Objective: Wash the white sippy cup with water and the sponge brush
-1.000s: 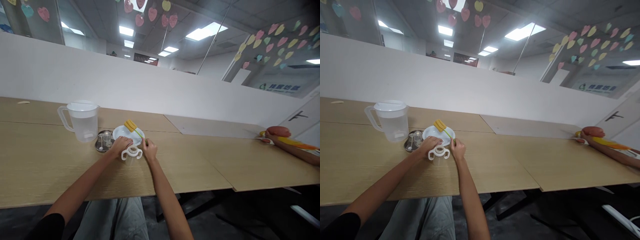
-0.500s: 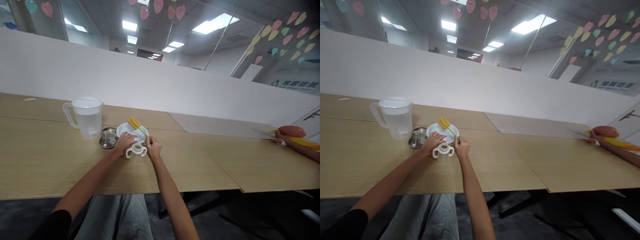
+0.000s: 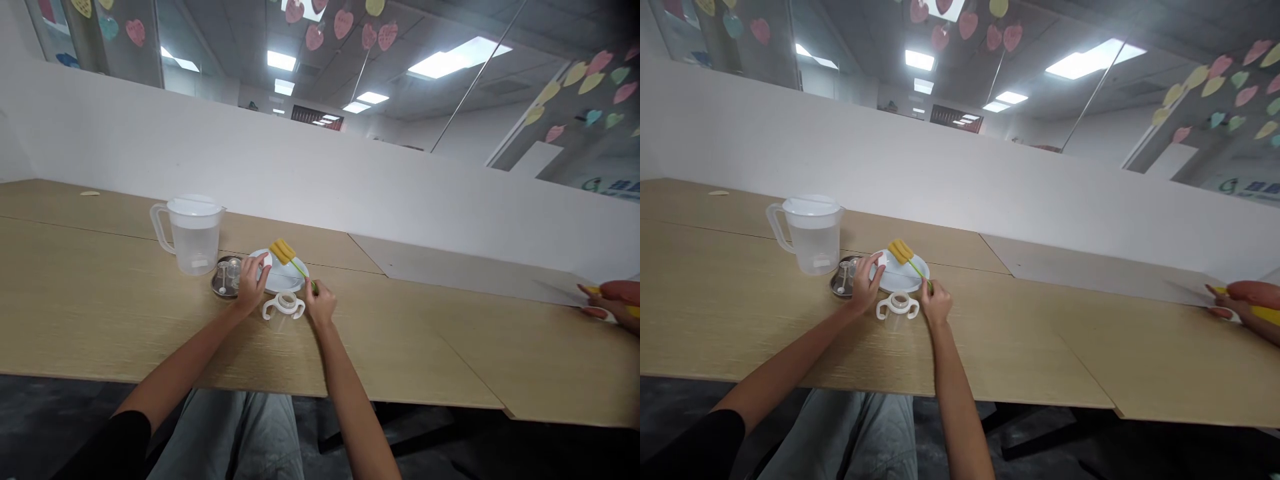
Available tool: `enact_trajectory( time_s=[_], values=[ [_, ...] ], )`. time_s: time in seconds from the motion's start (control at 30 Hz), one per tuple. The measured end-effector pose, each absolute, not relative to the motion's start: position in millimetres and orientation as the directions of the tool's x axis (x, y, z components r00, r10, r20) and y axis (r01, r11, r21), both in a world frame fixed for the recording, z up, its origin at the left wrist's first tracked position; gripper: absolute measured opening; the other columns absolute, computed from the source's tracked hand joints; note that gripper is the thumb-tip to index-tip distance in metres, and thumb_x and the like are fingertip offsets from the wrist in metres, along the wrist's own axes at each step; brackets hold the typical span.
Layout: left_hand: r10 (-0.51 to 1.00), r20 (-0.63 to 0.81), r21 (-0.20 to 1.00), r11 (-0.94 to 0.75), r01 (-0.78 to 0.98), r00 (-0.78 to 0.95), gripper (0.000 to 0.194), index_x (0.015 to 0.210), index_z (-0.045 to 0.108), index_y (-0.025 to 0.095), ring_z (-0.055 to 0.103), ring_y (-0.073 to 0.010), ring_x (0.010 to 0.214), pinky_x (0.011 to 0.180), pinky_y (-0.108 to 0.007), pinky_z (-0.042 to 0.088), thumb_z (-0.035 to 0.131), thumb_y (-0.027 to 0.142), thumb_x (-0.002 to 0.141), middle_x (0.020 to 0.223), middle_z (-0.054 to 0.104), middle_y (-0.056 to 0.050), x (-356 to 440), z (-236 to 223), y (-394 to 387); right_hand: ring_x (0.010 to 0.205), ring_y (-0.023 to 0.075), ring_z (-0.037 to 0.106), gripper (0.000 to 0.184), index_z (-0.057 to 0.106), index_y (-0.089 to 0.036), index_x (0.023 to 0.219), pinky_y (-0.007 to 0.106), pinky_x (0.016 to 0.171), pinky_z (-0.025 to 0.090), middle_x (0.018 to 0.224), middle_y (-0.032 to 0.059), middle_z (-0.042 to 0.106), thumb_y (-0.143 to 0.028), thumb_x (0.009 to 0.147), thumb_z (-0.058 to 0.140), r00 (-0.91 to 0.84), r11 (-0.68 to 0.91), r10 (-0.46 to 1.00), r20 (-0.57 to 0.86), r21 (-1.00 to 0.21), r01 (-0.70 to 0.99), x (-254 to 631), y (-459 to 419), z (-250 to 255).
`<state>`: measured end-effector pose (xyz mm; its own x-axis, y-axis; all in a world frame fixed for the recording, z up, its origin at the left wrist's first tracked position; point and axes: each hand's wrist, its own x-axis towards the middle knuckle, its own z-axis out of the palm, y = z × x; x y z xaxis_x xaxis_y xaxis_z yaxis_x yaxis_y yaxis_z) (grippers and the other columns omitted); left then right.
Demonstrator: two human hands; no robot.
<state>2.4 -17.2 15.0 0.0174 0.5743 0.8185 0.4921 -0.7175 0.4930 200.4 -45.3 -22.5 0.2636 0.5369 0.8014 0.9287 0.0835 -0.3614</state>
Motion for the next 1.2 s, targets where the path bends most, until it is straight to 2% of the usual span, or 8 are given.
enact_trajectory(
  time_s=[0.13,0.27,0.43,0.53,0.73,0.87,1.03,1.2],
  values=[
    [0.609,0.788,0.583,-0.686,0.436,-0.095,0.035,0.116,0.059,0.02,0.055,-0.0213,0.099,0.092,-0.038,0.045,0.043,0.042,0.094,0.103,0.058,-0.009,-0.8,15.9,-13.9,0.048,0.0092,0.038,0.046,0.055,-0.017,0.06,0.022,0.052,0.025,0.051,0.0001,0.051,-0.048,0.091,0.04,0.206,0.151,0.55,0.81,-0.338,0.929,200.1,-47.4,-22.3],
    [0.665,0.712,0.702,-0.676,0.224,-0.223,0.038,0.109,0.064,0.018,0.055,-0.0213,0.111,0.09,-0.032,0.05,0.05,0.047,0.089,0.12,0.053,-0.012,-3.1,17.6,-4.4,0.046,0.0087,0.032,0.048,0.043,-0.019,0.051,0.023,0.051,0.025,0.045,-0.0026,0.041,-0.048,0.09,0.041,0.172,0.218,0.508,0.844,-0.319,0.922,203.3,-49.0,-23.3],
    [0.848,0.524,0.845,-0.529,-0.083,-0.077,0.043,0.112,0.062,0.016,0.061,-0.0207,0.104,0.087,-0.032,0.052,0.049,0.05,0.088,0.114,0.065,-0.012,-2.9,20.5,3.7,0.045,0.0084,0.027,0.048,0.035,-0.02,0.048,0.024,0.05,0.023,0.043,-0.0043,0.032,-0.046,0.088,0.043,0.132,0.268,0.473,0.871,-0.285,0.92,207.7,-49.8,-24.0],
    [0.879,0.477,0.868,-0.474,-0.151,-0.015,0.047,0.114,0.061,0.016,0.062,-0.0208,0.104,0.088,-0.032,0.052,0.057,0.05,0.082,0.113,0.066,-0.012,-1.7,19.9,4.4,0.045,0.0089,0.028,0.046,0.034,-0.021,0.048,0.024,0.05,0.023,0.043,-0.0042,0.031,-0.045,0.087,0.042,0.107,0.265,0.479,0.871,-0.26,0.929,209.3,-50.5,-24.0],
    [0.757,0.651,0.759,-0.65,-0.038,0.055,0.052,0.118,0.057,0.018,0.06,-0.0203,0.106,0.086,-0.031,0.053,0.07,0.042,0.074,0.113,0.062,-0.01,-2.8,22.3,-1.2,0.044,0.0093,0.03,0.044,0.038,-0.021,0.048,0.024,0.05,0.024,0.042,-0.0033,0.034,-0.043,0.086,0.042,0.081,0.22,0.451,0.889,-0.198,0.955,211.3,-50.1,-23.3],
    [0.664,0.746,0.648,-0.739,0.183,0.043,0.048,0.117,0.057,0.019,0.061,-0.021,0.103,0.089,-0.036,0.053,0.071,0.035,0.075,0.11,0.064,-0.008,-8.6,28.6,-5.2,0.044,0.0095,0.034,0.044,0.044,-0.02,0.05,0.024,0.051,0.025,0.043,-0.0016,0.04,-0.046,0.086,0.044,0.094,0.148,0.461,0.882,-0.181,0.972,207.1,-48.8,-21.6],
    [0.587,0.809,0.505,-0.71,0.49,0.017,0.041,0.119,0.055,0.021,0.057,-0.0234,0.111,0.1,-0.04,0.044,0.066,0.026,0.08,0.117,0.063,-0.009,-18.1,29.1,0.1,0.045,0.0099,0.033,0.047,0.047,-0.019,0.053,0.024,0.05,0.021,0.046,-0.0004,0.044,-0.049,0.089,0.04,0.334,-0.024,0.423,0.842,-0.358,0.933,211.3,-46.5,-19.0],
    [0.616,0.781,0.583,-0.66,0.473,-0.104,0.043,0.121,0.053,0.018,0.059,-0.0224,0.107,0.095,-0.037,0.047,0.063,0.033,0.082,0.119,0.062,-0.009,-41.2,16.6,8.4,0.044,0.0097,0.03,0.051,0.047,-0.019,0.054,0.025,0.049,0.018,0.045,-0.0008,0.041,-0.053,0.09,0.036,0.478,-0.088,0.353,0.804,-0.48,0.873,220.6,-45.9,-18.5]
  ],
)
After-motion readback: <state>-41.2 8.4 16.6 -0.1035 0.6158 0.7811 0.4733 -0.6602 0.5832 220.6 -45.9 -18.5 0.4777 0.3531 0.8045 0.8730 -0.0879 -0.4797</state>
